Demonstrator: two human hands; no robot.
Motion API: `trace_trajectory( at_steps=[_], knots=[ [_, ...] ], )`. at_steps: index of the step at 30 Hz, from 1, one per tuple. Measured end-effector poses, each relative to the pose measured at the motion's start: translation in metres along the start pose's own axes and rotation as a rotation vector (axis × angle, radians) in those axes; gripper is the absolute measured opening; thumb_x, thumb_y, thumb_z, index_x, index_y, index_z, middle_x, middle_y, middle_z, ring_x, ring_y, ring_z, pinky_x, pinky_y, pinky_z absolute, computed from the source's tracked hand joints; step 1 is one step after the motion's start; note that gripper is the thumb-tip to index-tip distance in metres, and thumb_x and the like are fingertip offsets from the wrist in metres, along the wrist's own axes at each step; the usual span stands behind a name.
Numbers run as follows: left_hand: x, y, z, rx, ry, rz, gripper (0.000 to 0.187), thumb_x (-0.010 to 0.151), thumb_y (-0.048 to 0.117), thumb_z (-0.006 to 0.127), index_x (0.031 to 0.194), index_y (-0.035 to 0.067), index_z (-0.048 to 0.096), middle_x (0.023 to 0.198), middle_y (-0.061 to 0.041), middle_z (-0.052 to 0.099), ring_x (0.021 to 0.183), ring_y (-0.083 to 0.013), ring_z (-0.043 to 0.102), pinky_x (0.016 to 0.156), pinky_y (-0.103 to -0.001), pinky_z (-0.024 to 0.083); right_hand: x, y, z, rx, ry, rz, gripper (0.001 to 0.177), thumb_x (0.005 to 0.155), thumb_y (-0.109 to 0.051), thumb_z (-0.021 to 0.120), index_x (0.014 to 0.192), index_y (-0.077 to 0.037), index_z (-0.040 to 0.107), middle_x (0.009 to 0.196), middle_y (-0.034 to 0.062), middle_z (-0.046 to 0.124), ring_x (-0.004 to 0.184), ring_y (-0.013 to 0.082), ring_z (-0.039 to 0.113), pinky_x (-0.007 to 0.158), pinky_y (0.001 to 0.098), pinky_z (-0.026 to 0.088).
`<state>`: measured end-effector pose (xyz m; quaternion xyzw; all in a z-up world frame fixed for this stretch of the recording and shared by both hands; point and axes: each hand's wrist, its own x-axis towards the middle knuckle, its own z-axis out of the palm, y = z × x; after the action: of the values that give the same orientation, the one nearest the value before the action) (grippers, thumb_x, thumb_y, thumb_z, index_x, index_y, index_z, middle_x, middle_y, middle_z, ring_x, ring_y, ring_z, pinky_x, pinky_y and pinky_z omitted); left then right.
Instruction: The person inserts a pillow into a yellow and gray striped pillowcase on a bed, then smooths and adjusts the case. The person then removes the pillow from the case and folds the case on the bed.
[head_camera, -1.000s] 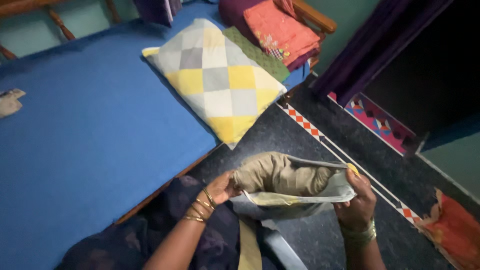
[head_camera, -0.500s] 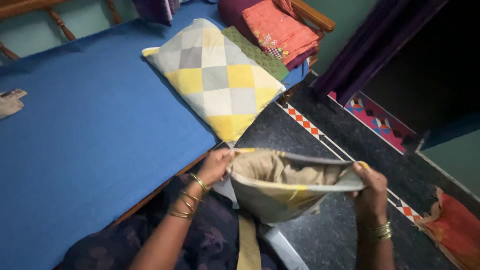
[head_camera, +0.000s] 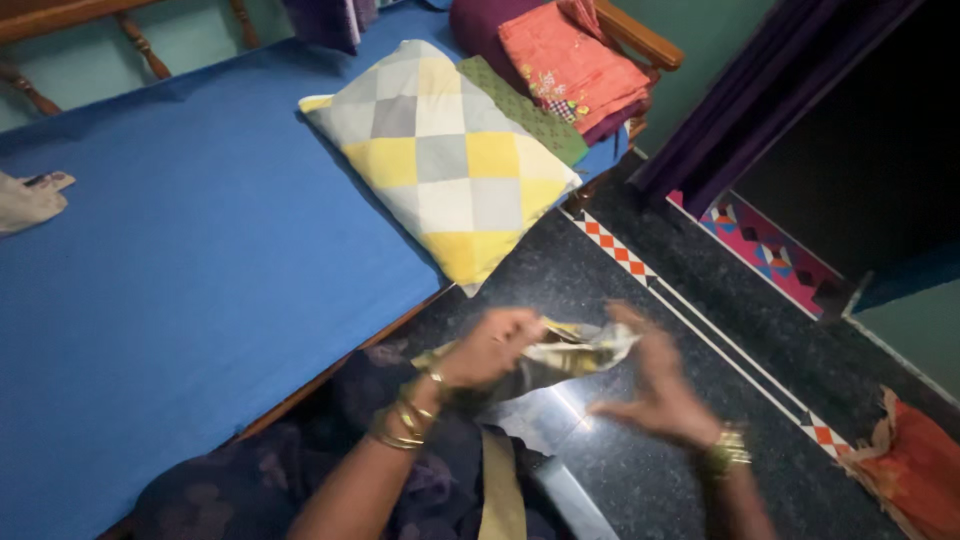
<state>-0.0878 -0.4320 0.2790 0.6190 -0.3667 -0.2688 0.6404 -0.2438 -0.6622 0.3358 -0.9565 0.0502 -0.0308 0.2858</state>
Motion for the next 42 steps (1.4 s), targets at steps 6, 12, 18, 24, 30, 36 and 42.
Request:
trace_trajectory(
  at_steps=[6, 12, 18, 24, 30, 36, 42],
  knots=[
    [-0.009, 0.032, 0.011, -0.160, -0.139, 0.140, 0.024, 0.108, 0.022, 0.053, 0.098, 0.003, 0.064, 0.087, 0.004, 0.063, 0.082, -0.0025, 0.055, 0.071, -0.025, 0.048, 0.062, 0.022, 0.121, 0.017, 0.155, -0.281, 0.062, 0.064, -0.018, 0.085, 0.122, -0.008, 0.067, 0.141, 0.0168, 0.063, 0.129, 0.0304, 0.059, 0.110, 0.0511, 0.041],
    [-0.039, 0.066, -0.065, 0.335, 0.159, -0.023, 0.021, 0.097, 0.024, 0.065, 0.111, 0.008, 0.067, 0.102, -0.006, 0.067, 0.093, -0.0149, 0.066, 0.074, -0.028, 0.056, 0.080, 0.070, 0.129, 0.246, 0.347, -0.171, 0.041, 0.068, -0.005, 0.072, 0.109, 0.000, 0.071, 0.100, 0.0175, 0.076, 0.089, 0.0247, 0.076, 0.083, 0.0333, 0.058],
    [-0.056, -0.016, -0.118, 0.753, 0.164, -0.256, 0.078, 0.068, 0.036, 0.091, 0.133, 0.014, 0.053, 0.133, -0.011, 0.059, 0.126, -0.0350, 0.054, 0.106, -0.045, 0.043, 0.069, 0.080, 0.037, 0.500, 0.382, -0.209, 0.043, 0.081, -0.002, 0.063, 0.123, 0.005, 0.066, 0.108, 0.0150, 0.075, 0.098, 0.0187, 0.071, 0.089, 0.0311, 0.057],
    [-0.037, -0.070, -0.124, 0.676, -0.045, 0.135, 0.106, 0.054, 0.028, 0.099, 0.145, 0.008, 0.047, 0.142, -0.024, 0.047, 0.132, -0.0458, 0.041, 0.108, -0.050, 0.037, 0.128, 0.048, -0.035, 0.330, 0.352, -0.142, 0.045, 0.081, -0.008, 0.066, 0.124, 0.003, 0.064, 0.109, 0.0164, 0.072, 0.098, 0.0236, 0.070, 0.089, 0.0349, 0.056],
    [-0.088, -0.002, -0.152, 0.682, 0.279, -0.189, 0.041, 0.068, 0.023, 0.083, 0.108, 0.017, 0.075, 0.095, -0.011, 0.077, 0.089, -0.0321, 0.074, 0.078, -0.041, 0.057, 0.255, -0.008, -0.091, 0.092, 0.416, -0.249, 0.049, 0.080, -0.015, 0.070, 0.126, 0.001, 0.062, 0.110, 0.0178, 0.070, 0.098, 0.0285, 0.068, 0.088, 0.0388, 0.055],
    [-0.173, 0.086, -0.231, 0.963, 1.014, 0.003, 0.038, 0.072, 0.015, 0.078, 0.109, 0.012, 0.075, 0.099, -0.017, 0.074, 0.094, -0.0393, 0.072, 0.078, -0.046, 0.058, 0.382, -0.060, -0.070, 0.020, 0.626, -0.476, 0.053, 0.080, -0.021, 0.073, 0.127, -0.002, 0.060, 0.111, 0.0191, 0.068, 0.099, 0.0334, 0.067, 0.087, 0.0427, 0.054],
    [-0.273, 0.160, -0.224, 1.579, 1.152, 0.151, 0.047, 0.065, 0.001, 0.071, 0.111, 0.012, 0.075, 0.106, -0.008, 0.070, 0.110, -0.0337, 0.061, 0.093, -0.046, 0.045, 0.417, -0.029, 0.058, 0.018, 0.636, -0.835, 0.057, 0.080, -0.028, 0.076, 0.129, -0.004, 0.059, 0.113, 0.0205, 0.066, 0.099, 0.0383, 0.065, 0.087, 0.0466, 0.053]
  ],
)
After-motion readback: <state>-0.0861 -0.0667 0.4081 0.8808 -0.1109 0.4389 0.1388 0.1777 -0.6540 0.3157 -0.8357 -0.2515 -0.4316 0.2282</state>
